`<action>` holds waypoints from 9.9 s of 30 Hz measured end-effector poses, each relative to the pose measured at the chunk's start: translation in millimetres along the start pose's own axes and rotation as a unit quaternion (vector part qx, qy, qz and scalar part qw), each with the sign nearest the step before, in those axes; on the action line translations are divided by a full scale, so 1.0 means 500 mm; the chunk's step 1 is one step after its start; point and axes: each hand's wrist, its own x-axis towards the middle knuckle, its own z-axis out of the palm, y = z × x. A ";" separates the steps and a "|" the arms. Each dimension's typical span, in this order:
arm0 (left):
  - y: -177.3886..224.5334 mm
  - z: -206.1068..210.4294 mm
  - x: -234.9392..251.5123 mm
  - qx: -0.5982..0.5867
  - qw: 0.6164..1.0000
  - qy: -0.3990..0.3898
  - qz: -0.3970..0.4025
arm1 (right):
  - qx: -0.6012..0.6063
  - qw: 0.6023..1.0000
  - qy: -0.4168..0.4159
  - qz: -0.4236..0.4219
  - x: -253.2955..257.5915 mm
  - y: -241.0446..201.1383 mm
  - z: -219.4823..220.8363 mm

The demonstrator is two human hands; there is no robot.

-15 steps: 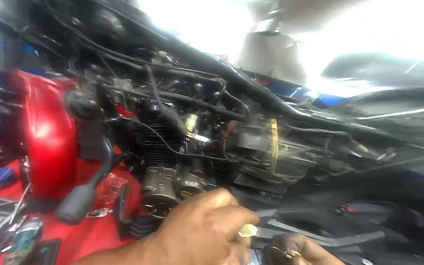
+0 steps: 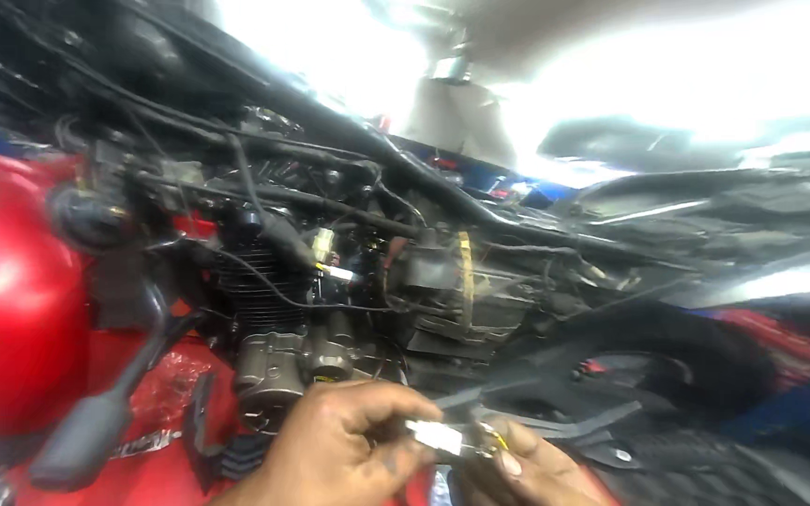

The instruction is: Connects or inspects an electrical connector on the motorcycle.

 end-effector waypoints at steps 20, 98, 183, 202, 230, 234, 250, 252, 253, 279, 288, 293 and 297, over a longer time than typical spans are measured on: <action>-0.041 -0.033 -0.002 0.006 0.999 -0.008 0.033 | -0.343 0.932 0.070 -0.100 -0.009 -0.019 0.046; -0.055 -0.012 0.002 0.098 0.993 -0.017 0.062 | -0.114 0.989 0.085 -0.031 0.006 0.002 -0.008; -0.038 0.013 0.016 -0.160 0.960 -0.105 -0.204 | -0.415 0.850 -0.036 -0.323 0.033 0.024 -0.093; -0.030 0.033 0.002 0.040 0.995 -0.022 -0.084 | -0.499 0.823 0.025 -0.272 0.039 0.028 -0.066; -0.055 0.035 -0.001 0.144 0.986 0.023 -0.079 | -0.581 0.780 0.033 -0.231 0.057 -0.003 -0.057; -0.065 0.038 -0.006 0.082 0.989 0.036 -0.120 | -0.633 0.743 0.031 -0.216 0.045 -0.016 -0.049; -0.089 0.056 -0.011 -0.034 0.990 0.077 -0.117 | -0.668 0.717 0.040 -0.196 0.045 -0.017 -0.061; -0.090 0.062 -0.012 -0.025 0.989 0.092 -0.116 | -0.671 0.716 0.044 -0.189 0.048 -0.015 -0.062; -0.092 0.062 -0.013 -0.009 0.989 0.095 -0.109 | -0.671 0.717 0.045 -0.183 0.050 -0.015 -0.062; -0.109 0.067 -0.019 -0.026 0.988 0.107 -0.111 | -0.646 0.741 0.033 -0.181 0.051 0.026 -0.074; -0.113 0.064 -0.025 0.149 0.982 0.088 -0.076 | -0.667 0.706 0.081 -0.225 0.053 0.074 -0.062; -0.092 0.051 -0.012 0.064 0.986 0.069 -0.140 | -0.625 0.750 0.037 -0.214 0.050 0.046 -0.088; -0.071 0.042 -0.002 -0.060 0.968 0.050 -0.237 | -0.649 0.720 0.025 -0.243 0.037 0.033 -0.091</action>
